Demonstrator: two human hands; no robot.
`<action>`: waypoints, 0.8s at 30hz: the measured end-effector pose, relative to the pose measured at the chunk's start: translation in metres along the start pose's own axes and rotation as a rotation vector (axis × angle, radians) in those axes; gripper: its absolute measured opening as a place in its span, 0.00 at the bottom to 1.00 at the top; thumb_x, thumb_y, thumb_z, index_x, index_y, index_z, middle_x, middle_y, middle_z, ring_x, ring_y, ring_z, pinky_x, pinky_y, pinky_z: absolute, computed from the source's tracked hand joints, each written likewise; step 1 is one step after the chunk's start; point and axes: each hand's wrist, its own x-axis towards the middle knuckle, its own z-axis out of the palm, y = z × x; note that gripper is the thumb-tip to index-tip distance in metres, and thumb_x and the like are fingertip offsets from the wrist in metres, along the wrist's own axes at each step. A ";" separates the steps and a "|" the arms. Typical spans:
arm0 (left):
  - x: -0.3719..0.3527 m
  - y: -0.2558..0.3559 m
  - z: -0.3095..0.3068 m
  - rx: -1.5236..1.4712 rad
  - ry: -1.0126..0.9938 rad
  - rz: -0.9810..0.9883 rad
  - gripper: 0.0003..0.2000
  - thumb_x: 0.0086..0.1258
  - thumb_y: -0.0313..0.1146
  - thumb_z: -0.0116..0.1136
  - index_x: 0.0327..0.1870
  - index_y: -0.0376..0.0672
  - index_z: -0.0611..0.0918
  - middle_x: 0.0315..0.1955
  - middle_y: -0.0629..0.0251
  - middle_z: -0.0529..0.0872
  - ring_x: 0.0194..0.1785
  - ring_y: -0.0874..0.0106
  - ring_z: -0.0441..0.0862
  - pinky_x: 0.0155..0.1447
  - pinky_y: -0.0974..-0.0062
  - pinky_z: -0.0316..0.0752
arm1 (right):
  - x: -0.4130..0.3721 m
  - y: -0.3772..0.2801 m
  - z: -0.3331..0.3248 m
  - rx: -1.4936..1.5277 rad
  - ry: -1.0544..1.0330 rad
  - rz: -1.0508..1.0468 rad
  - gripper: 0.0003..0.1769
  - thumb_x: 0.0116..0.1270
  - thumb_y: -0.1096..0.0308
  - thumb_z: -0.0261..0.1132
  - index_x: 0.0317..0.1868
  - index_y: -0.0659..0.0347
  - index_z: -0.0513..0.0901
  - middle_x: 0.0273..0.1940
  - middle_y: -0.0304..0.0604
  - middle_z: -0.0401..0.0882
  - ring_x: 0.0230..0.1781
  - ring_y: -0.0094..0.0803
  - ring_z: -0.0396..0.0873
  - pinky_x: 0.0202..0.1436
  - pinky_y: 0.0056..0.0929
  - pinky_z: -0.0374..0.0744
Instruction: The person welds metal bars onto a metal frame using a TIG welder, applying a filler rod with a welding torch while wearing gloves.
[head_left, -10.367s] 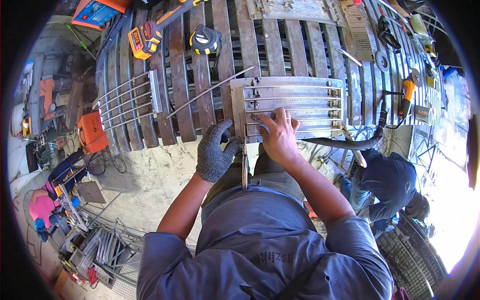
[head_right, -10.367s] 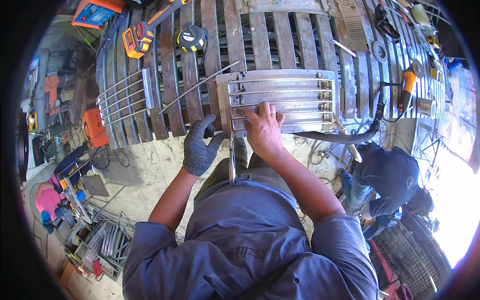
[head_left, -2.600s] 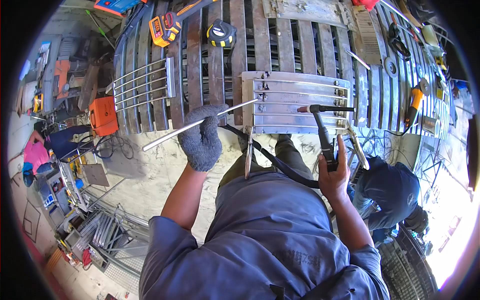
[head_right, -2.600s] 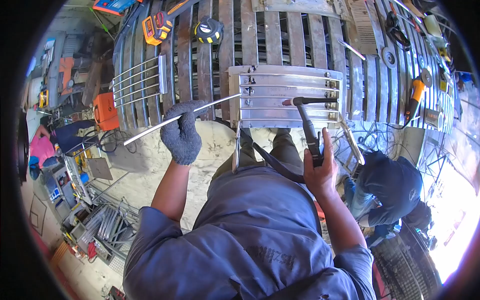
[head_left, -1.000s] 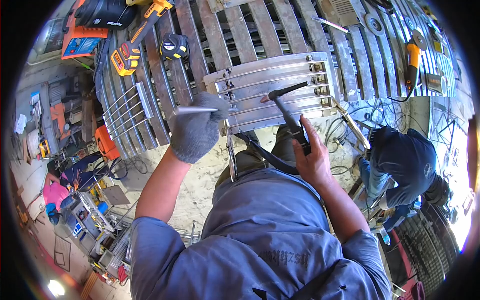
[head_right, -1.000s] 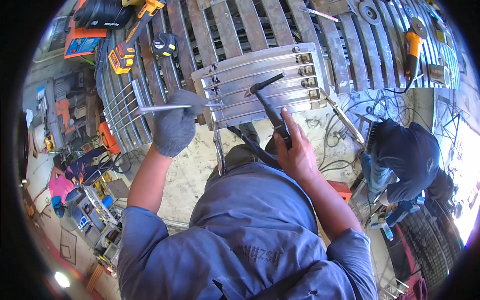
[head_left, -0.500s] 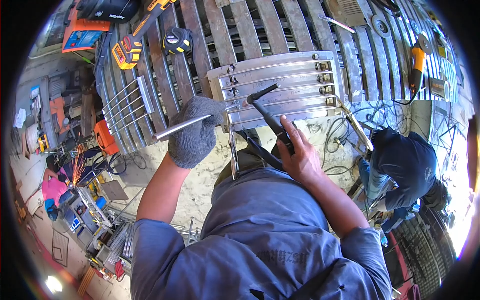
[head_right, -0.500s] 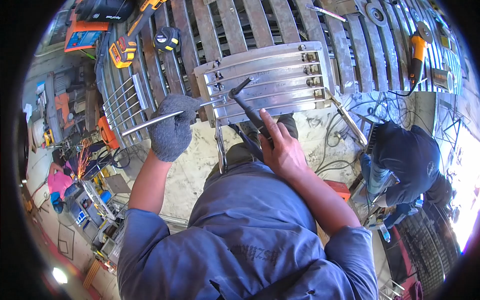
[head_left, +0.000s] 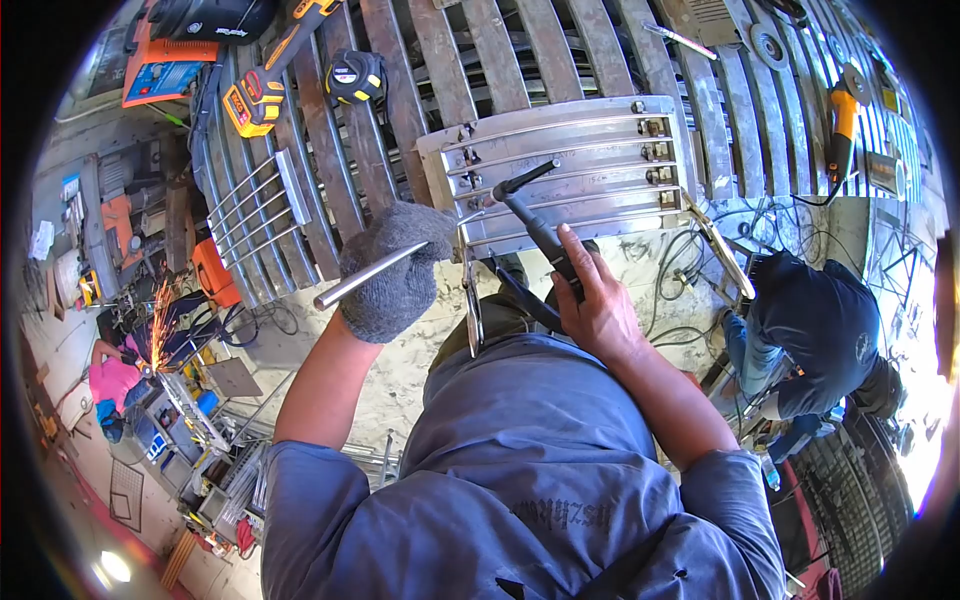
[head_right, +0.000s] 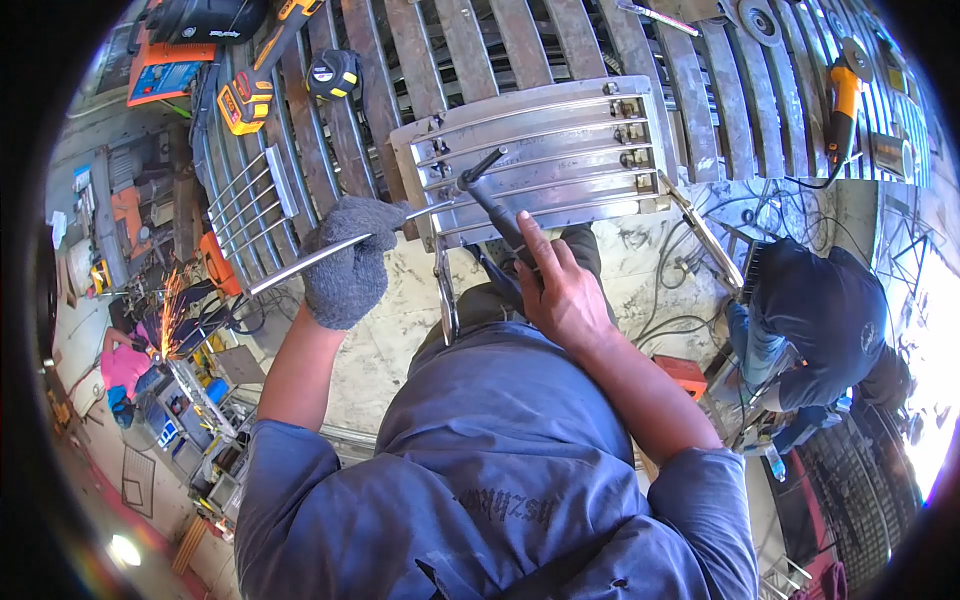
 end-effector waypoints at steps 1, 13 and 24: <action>0.002 0.004 -0.002 0.020 -0.014 0.003 0.07 0.75 0.15 0.65 0.46 0.38 0.82 0.42 0.54 0.91 0.53 0.53 0.94 0.59 0.57 0.90 | 0.000 0.000 0.000 0.001 -0.004 0.003 0.43 0.80 0.65 0.70 0.91 0.43 0.63 0.45 0.58 0.82 0.36 0.64 0.85 0.39 0.61 0.86; 0.003 0.008 -0.005 0.072 -0.038 0.015 0.09 0.72 0.15 0.66 0.43 0.42 0.83 0.44 0.52 0.94 0.52 0.53 0.96 0.55 0.59 0.90 | -0.002 -0.004 0.002 -0.030 -0.037 0.030 0.42 0.82 0.63 0.68 0.91 0.42 0.62 0.45 0.59 0.82 0.36 0.65 0.86 0.40 0.62 0.86; 0.006 0.009 -0.006 0.078 -0.033 0.015 0.09 0.72 0.15 0.66 0.43 0.43 0.83 0.44 0.54 0.95 0.49 0.55 0.96 0.52 0.60 0.90 | -0.004 -0.014 0.006 0.001 -0.053 0.097 0.42 0.83 0.62 0.66 0.92 0.41 0.60 0.47 0.62 0.81 0.38 0.67 0.86 0.43 0.63 0.86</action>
